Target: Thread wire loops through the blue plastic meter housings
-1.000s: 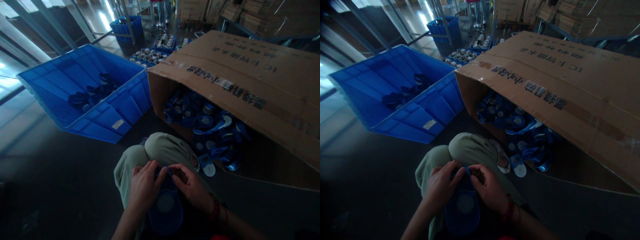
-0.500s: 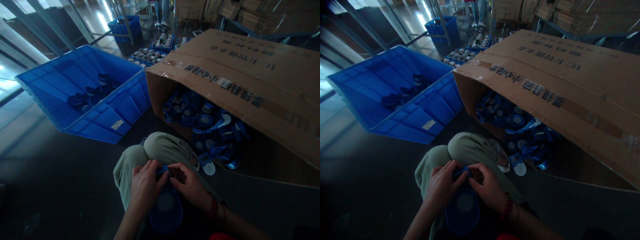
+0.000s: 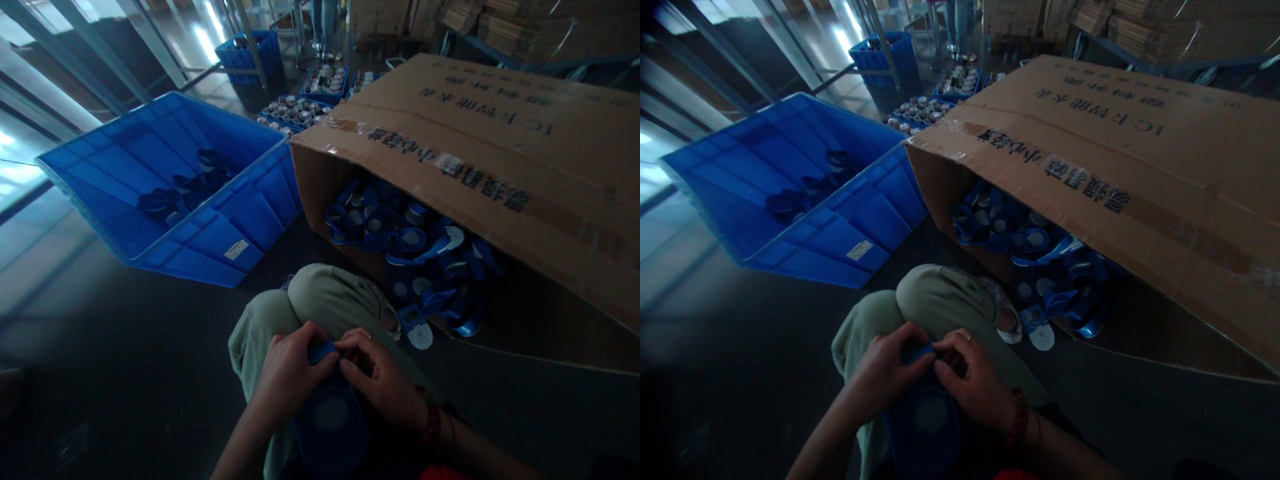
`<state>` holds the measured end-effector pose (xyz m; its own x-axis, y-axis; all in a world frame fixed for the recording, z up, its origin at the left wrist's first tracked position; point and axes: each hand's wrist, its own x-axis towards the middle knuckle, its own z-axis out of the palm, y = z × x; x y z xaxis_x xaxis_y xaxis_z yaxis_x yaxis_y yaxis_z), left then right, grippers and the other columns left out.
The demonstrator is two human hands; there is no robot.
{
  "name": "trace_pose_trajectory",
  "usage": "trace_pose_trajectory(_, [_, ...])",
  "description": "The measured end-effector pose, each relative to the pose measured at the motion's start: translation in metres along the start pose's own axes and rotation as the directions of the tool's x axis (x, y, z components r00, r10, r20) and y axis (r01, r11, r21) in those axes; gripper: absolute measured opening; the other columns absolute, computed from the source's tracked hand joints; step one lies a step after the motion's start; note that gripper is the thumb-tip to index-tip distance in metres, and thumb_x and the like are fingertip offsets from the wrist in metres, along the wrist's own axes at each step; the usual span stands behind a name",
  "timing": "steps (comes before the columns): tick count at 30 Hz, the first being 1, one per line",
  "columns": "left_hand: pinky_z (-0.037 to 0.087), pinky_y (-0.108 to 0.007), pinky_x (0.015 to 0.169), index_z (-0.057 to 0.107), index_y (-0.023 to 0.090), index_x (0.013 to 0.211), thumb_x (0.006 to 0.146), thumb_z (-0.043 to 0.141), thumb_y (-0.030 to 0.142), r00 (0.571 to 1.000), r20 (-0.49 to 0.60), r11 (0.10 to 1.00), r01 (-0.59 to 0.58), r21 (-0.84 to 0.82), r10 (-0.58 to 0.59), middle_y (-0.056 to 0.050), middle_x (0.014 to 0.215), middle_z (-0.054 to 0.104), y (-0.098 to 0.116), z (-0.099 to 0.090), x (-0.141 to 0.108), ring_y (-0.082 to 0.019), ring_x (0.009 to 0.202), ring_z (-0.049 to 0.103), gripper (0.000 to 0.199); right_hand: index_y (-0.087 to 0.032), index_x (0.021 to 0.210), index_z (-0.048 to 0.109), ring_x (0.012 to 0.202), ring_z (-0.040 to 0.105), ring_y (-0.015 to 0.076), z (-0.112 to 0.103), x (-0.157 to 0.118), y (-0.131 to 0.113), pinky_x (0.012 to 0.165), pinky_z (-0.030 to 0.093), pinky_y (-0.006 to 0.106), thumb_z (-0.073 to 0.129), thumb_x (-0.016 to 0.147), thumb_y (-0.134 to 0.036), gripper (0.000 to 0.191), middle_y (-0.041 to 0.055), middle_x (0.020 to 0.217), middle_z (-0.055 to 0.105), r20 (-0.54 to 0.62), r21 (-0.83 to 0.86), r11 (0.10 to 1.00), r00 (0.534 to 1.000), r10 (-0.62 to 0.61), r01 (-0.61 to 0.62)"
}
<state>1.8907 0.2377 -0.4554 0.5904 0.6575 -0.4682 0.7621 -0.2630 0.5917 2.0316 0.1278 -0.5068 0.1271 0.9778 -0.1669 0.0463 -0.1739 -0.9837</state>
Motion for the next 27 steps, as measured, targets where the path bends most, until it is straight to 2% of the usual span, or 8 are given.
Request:
trace_pose_trajectory(3, [0.038,-0.033,0.069,0.057,0.021,0.087,0.079,0.057,0.034,1.000,-0.006,1.000,0.018,0.010,-0.018,-0.001,0.079,0.067,0.002,0.003,-0.002,-0.022,0.075,0.061,0.015,-0.023,0.106,0.060,0.110,0.055,0.0192,-0.001,-0.003,-0.002,0.097,0.042,0.037,0.057,0.088,-0.025,0.018,0.0053,0.113,0.057,0.027,-0.010,0.999,0.998,-0.050,0.050])
trace_pose_trajectory(6, [0.039,-0.033,0.070,0.057,0.022,0.088,0.076,0.061,0.032,1.000,-0.015,0.999,0.001,-0.052,-0.002,0.000,0.080,0.067,0.000,0.008,-0.007,-0.022,0.077,0.062,0.016,-0.025,0.104,0.061,0.120,0.051,0.0199,-0.002,-0.008,-0.004,0.105,0.038,0.039,0.056,0.090,-0.026,0.015,0.0049,0.124,0.056,0.049,0.006,1.000,0.999,-0.004,0.004])
trace_pose_trajectory(9, [0.042,-0.032,0.073,0.057,0.022,0.091,0.075,0.065,0.032,1.000,-0.007,0.978,-0.028,-0.209,0.027,0.000,0.086,0.067,-0.009,0.006,-0.014,-0.020,0.082,0.061,0.020,-0.027,0.105,0.060,0.123,0.052,0.0195,0.001,-0.011,-0.005,0.106,0.039,0.040,0.057,0.091,-0.030,0.015,0.0039,0.131,0.055,0.117,0.215,0.971,0.990,0.082,-0.106])
trace_pose_trajectory(11, [0.044,-0.031,0.075,0.057,0.023,0.096,0.080,0.063,0.035,0.998,0.027,0.950,-0.039,-0.309,0.050,0.000,0.091,0.067,-0.015,0.002,-0.020,-0.020,0.086,0.060,0.021,-0.027,0.107,0.058,0.118,0.056,0.0183,0.004,-0.011,-0.005,0.102,0.044,0.038,0.059,0.090,-0.031,0.017,0.0042,0.128,0.058,0.156,0.369,0.916,0.982,0.102,-0.154])
trace_pose_trajectory(13, [0.045,-0.030,0.076,0.058,0.023,0.101,0.087,0.055,0.040,0.993,0.077,0.915,-0.051,-0.400,0.088,-0.001,0.095,0.067,-0.019,-0.002,-0.026,-0.019,0.090,0.060,0.022,-0.026,0.107,0.057,0.115,0.059,0.0177,0.007,-0.011,-0.004,0.100,0.046,0.038,0.061,0.089,-0.031,0.019,0.0050,0.126,0.059,0.159,0.424,0.890,0.981,0.110,-0.168])
trace_pose_trajectory(16, [0.045,-0.030,0.079,0.058,0.024,0.106,0.093,0.046,0.043,0.989,0.102,0.882,-0.049,-0.469,0.109,-0.001,0.099,0.066,-0.022,-0.004,-0.031,-0.018,0.092,0.060,0.026,-0.024,0.108,0.058,0.117,0.058,0.0184,0.007,-0.010,-0.003,0.101,0.045,0.038,0.062,0.089,-0.031,0.020,0.0065,0.128,0.058,0.145,0.406,0.897,0.982,0.123,-0.173])
trace_pose_trajectory(22, [0.048,-0.033,0.080,0.056,0.024,0.109,0.091,0.049,0.042,0.994,0.102,0.886,0.002,-0.465,0.051,-0.003,0.100,0.067,-0.021,0.006,-0.035,-0.021,0.092,0.061,0.027,-0.023,0.101,0.059,0.111,0.062,0.0187,0.009,-0.006,-0.006,0.097,0.048,0.038,0.064,0.086,-0.033,0.018,0.0063,0.118,0.063,0.091,0.376,0.914,0.988,0.126,-0.151])
trace_pose_trajectory(27, [0.049,-0.033,0.080,0.056,0.023,0.108,0.090,0.050,0.038,0.996,0.070,0.883,-0.017,-0.470,0.057,-0.003,0.100,0.068,-0.020,0.011,-0.037,-0.021,0.093,0.062,0.024,-0.021,0.094,0.060,0.110,0.062,0.0194,0.012,-0.005,-0.003,0.098,0.047,0.039,0.068,0.083,-0.027,0.015,0.0068,0.113,0.064,0.060,0.353,0.926,0.991,0.119,-0.132])
